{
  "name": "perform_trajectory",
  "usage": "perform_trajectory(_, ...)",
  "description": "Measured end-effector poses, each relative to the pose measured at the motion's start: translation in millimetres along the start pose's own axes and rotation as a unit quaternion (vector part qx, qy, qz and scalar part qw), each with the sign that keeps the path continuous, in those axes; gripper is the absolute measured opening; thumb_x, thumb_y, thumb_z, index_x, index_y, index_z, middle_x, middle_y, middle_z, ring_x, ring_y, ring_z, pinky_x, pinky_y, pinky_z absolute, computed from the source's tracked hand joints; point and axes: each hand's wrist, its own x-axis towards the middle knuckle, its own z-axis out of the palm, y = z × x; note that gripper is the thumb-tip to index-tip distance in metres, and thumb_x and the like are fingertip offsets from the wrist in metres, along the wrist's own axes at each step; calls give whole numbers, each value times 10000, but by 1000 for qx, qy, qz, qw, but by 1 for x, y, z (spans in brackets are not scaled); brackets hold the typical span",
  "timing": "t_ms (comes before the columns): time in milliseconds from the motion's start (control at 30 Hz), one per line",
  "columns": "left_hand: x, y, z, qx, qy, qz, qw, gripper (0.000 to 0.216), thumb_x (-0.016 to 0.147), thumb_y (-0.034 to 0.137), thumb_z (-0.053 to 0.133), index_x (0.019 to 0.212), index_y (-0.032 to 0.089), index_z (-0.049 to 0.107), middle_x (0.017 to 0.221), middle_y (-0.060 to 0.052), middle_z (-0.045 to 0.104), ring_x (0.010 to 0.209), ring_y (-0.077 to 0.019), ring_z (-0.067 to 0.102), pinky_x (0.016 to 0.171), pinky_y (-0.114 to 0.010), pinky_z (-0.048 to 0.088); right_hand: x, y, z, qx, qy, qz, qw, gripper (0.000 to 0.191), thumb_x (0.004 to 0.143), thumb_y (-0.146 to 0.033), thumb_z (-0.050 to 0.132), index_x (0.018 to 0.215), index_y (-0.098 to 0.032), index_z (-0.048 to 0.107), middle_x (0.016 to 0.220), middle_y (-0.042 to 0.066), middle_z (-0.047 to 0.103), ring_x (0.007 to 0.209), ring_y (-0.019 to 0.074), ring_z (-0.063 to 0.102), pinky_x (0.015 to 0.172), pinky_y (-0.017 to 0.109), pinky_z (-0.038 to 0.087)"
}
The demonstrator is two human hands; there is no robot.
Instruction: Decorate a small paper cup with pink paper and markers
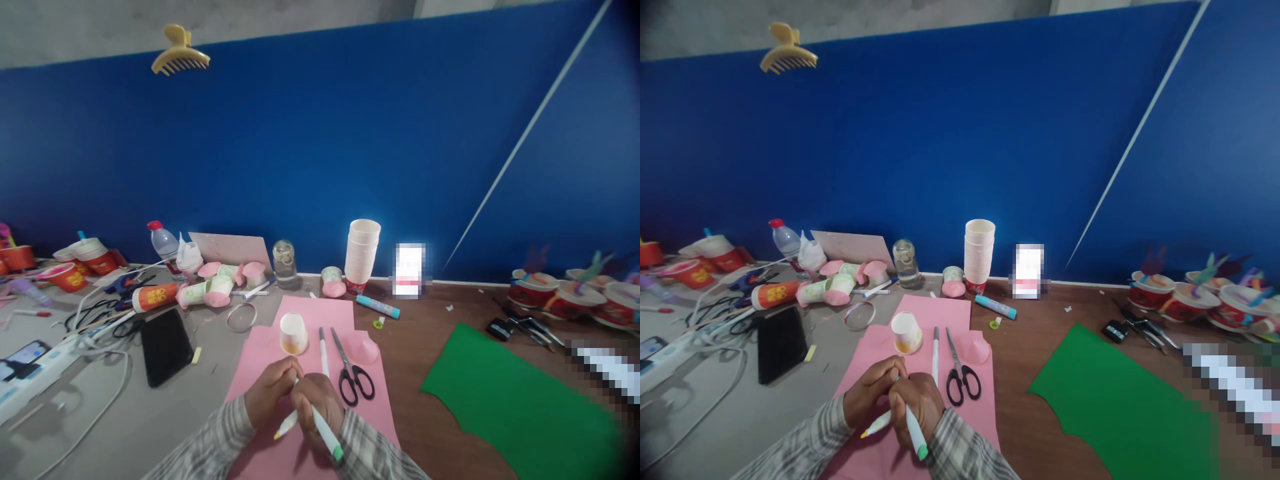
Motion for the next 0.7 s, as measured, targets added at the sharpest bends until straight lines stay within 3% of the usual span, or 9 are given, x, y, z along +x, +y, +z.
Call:
perform_trajectory(167, 8, -3, -12, 4, -9, -8, 1000, 430, 647, 611, 459, 741, 211, 587, 558, 42, 506, 470, -111, 418, 465, -250, 370, 5, -2, 1, -16, 37, 1, 999, 364, 886, -284, 313, 607, -242, 543, 475, -54, 464, 416, 133, 467, 439, 224, 337)
perform_trajectory(233, 14, -7, -27, 19, 67, 9, 998, 497, 630, 647, 420, 806, 210, 577, 511, 61, 485, 387, -90, 363, 387, -234, 325, 5, -2, 0, -23, 88, -2, 996, 367, 882, -343, 328, 611, -241, 555, 482, -47, 474, 436, 140, 483, 453, 231, 362)
perform_trajectory(300, 20, -12, -44, 62, 179, 35, 981, 478, 646, 636, 386, 729, 204, 574, 527, 49, 508, 390, -90, 383, 389, -234, 327, 4, 3, -1, -18, 145, 19, 989, 357, 862, -414, 350, 640, -240, 570, 501, -47, 486, 452, 144, 494, 469, 242, 390)
perform_trajectory(400, 29, -20, -61, 98, 260, 53, 959, 376, 665, 564, 419, 675, 216, 563, 534, 53, 489, 469, -114, 437, 473, -257, 376, 6, 18, -4, -12, 219, 117, 969, 303, 806, -480, 399, 809, -240, 584, 619, -33, 552, 531, 161, 543, 525, 275, 455)
perform_trajectory(533, 39, -32, -56, 149, 278, 60, 947, 317, 573, 447, 598, 816, 244, 597, 755, 4, 583, 644, -182, 537, 597, -334, 447, 15, 44, -3, -34, 262, 202, 943, 310, 745, -322, 518, 1032, -203, 508, 725, -5, 551, 598, 181, 544, 565, 314, 471)
perform_trajectory(700, 49, -40, -41, 188, 268, 60, 943, 387, 525, 322, 683, 897, 282, 582, 914, -16, 587, 894, -256, 548, 802, -436, 439, 16, 62, 5, -25, 223, 263, 938, 414, 706, -166, 455, 1116, -201, 502, 816, 50, 630, 703, 217, 610, 620, 336, 508)
